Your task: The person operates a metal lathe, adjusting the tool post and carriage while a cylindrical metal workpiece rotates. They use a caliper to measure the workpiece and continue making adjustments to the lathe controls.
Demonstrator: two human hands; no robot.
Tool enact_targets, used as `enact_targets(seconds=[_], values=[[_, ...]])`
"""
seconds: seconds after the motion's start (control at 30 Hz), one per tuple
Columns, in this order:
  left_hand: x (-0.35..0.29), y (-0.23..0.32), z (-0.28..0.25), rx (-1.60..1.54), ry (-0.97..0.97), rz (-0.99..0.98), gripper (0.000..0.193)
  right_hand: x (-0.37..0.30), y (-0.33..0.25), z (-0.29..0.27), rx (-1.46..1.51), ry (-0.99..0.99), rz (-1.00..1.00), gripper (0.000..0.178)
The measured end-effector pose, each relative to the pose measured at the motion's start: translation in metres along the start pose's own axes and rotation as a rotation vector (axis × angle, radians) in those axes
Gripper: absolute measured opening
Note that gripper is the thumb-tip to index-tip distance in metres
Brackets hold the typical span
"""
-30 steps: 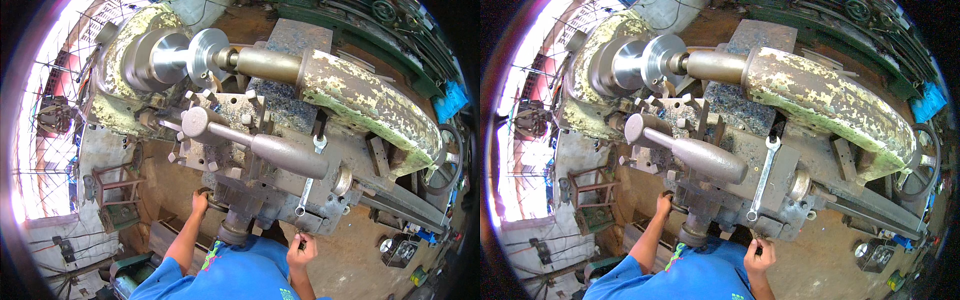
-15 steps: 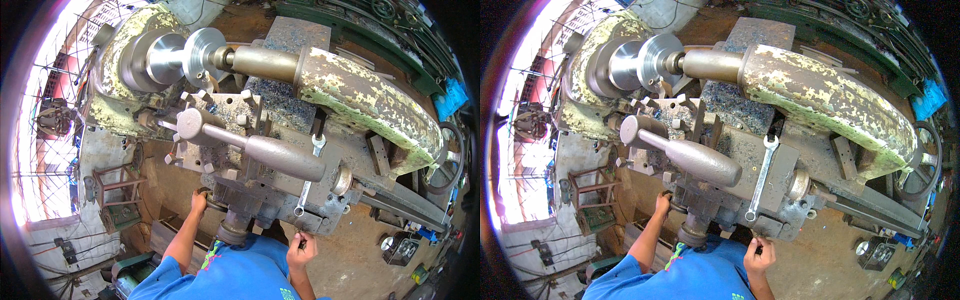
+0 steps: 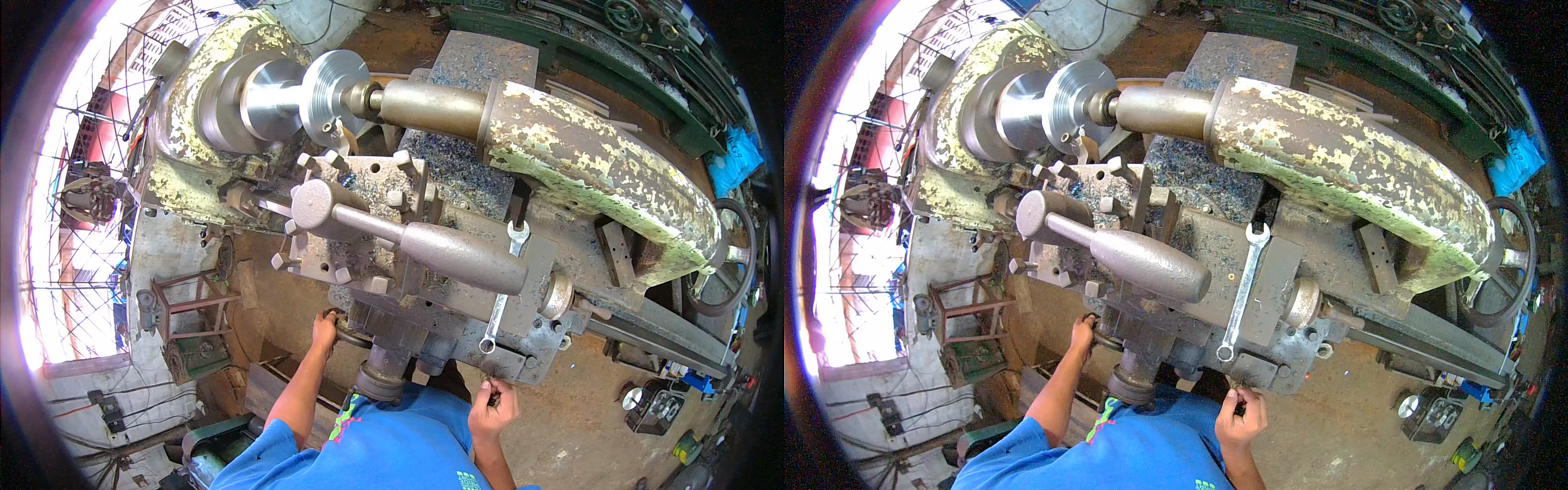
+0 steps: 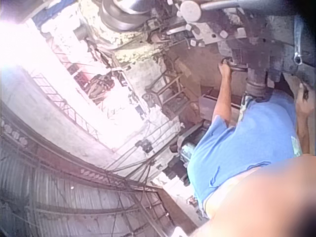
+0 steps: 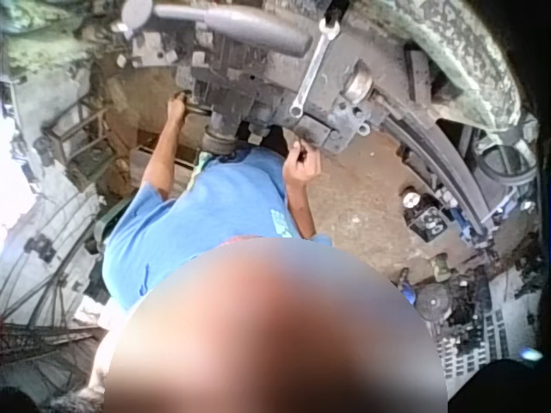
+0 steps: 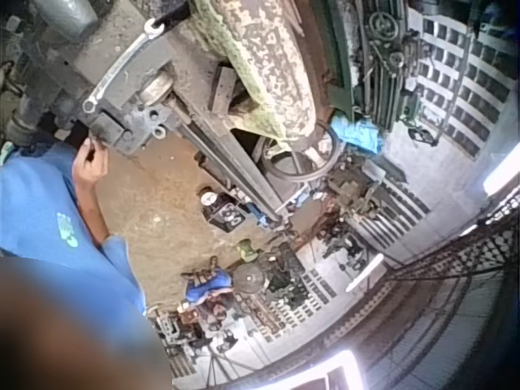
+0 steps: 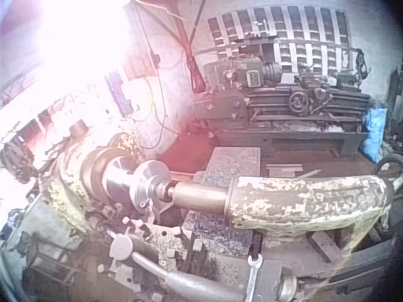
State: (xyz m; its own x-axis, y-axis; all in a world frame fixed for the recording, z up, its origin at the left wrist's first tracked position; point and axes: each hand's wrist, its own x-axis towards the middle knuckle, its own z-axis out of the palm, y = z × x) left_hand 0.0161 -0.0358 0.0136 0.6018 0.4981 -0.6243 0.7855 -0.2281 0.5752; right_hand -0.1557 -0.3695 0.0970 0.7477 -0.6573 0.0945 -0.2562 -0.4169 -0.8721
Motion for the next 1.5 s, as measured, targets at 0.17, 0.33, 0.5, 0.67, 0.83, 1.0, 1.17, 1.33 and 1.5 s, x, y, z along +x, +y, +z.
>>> enact_targets(seconds=[0.17, 0.33, 0.5, 0.67, 0.83, 1.0, 1.17, 1.33, 1.5], values=[[0.010, -0.007, -0.001, -0.024, -0.005, 0.009, 0.048, 0.000, 0.002, 0.000, -0.007, -0.002, -0.001, 0.008], [0.008, -0.006, -0.002, -0.014, 0.003, 0.001, 0.047, -0.002, 0.005, 0.002, 0.026, 0.016, -0.031, 0.007], [0.000, 0.003, -0.002, -0.057, -0.044, 0.001, 0.045, -0.002, 0.006, 0.001, 0.007, 0.003, -0.037, 0.007], [0.006, -0.001, -0.005, -0.027, -0.071, 0.015, 0.045, -0.002, 0.005, 0.000, 0.001, -0.001, -0.023, 0.008], [0.021, -0.013, -0.008, 0.000, -0.096, -0.016, 0.042, -0.002, 0.004, 0.000, 0.001, 0.008, -0.036, 0.007], [0.029, -0.020, -0.007, -0.165, -0.127, -0.005, 0.039, -0.003, 0.003, 0.003, 0.029, 0.046, -0.002, 0.008], [0.029, -0.019, -0.010, -0.106, -0.162, -0.052, 0.036, -0.002, 0.002, 0.003, 0.037, 0.048, -0.005, 0.008], [0.030, -0.020, -0.010, -0.123, -0.149, -0.036, 0.035, -0.002, 0.001, 0.002, 0.032, 0.038, -0.014, 0.008], [0.032, -0.020, -0.009, -0.120, -0.151, 0.023, 0.039, -0.003, 0.000, 0.002, 0.035, 0.049, 0.002, 0.008]])
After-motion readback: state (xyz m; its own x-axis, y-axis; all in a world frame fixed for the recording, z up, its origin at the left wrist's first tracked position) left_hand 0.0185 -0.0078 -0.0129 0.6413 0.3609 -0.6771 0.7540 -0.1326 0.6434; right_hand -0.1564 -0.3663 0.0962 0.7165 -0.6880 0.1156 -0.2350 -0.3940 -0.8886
